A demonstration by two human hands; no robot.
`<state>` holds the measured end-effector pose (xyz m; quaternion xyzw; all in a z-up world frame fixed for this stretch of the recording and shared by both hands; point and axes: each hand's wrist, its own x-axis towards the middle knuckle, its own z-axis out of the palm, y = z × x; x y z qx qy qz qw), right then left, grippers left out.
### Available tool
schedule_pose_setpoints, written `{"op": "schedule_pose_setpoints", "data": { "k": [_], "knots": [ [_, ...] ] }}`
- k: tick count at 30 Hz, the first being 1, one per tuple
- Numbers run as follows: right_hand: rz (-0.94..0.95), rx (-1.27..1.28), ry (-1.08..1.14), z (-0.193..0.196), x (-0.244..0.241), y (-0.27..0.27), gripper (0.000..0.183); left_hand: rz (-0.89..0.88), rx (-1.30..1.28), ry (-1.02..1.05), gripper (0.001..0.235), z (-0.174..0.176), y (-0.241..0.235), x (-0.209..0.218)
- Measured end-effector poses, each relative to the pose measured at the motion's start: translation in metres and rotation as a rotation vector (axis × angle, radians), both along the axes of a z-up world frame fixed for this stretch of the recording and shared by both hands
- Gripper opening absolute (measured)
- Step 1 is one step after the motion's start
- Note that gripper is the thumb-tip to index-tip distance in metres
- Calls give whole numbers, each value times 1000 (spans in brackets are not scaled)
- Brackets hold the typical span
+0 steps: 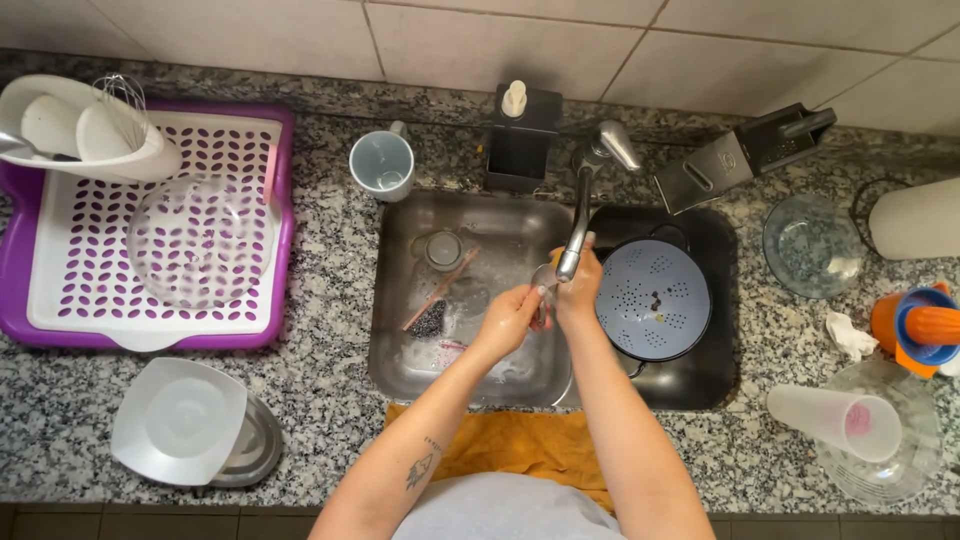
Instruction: The person washes various kitchen items in a sink using a sponge and running water. They clean a glass bowl, a whisk, a pair of scissors, and a blue colander, placing the cleaned items into a purple dish rack on the counter.
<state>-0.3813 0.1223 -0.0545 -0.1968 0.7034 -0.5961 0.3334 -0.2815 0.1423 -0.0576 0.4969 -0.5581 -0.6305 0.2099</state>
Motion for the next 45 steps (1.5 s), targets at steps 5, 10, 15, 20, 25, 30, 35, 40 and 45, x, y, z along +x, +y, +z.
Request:
{"op": "schedule_pose_setpoints", "data": {
  "k": [5,10,15,20,25,30,35,40,45],
  "knots": [
    [6,225,-390,-25,-25,21,55,37,-148,34,18,35,-3,12],
    [53,194,-656,-117,-32,38,22,10,-540,-22,35,31,-2,18],
    [292,47,-837,-20,16,11,35,69,-1184,-274,38,51,5,42],
    [288,75,-794,-12,5,3,33,426,-1500,-570,22,102,-50,141],
    [277,182,-685,18,9,13,30,823,-1099,-489,18,133,-145,308],
    [264,214,-713,1,6,19,33,987,-1076,-825,20,126,-217,406],
    [194,182,-805,-17,0,13,33,695,-978,-895,58,130,-224,378],
    [81,129,-910,-10,10,2,29,439,-1461,-395,13,116,-131,231],
    [-103,72,-1014,-23,4,9,18,-473,-1065,-844,5,-112,-6,122]
  ]
}}
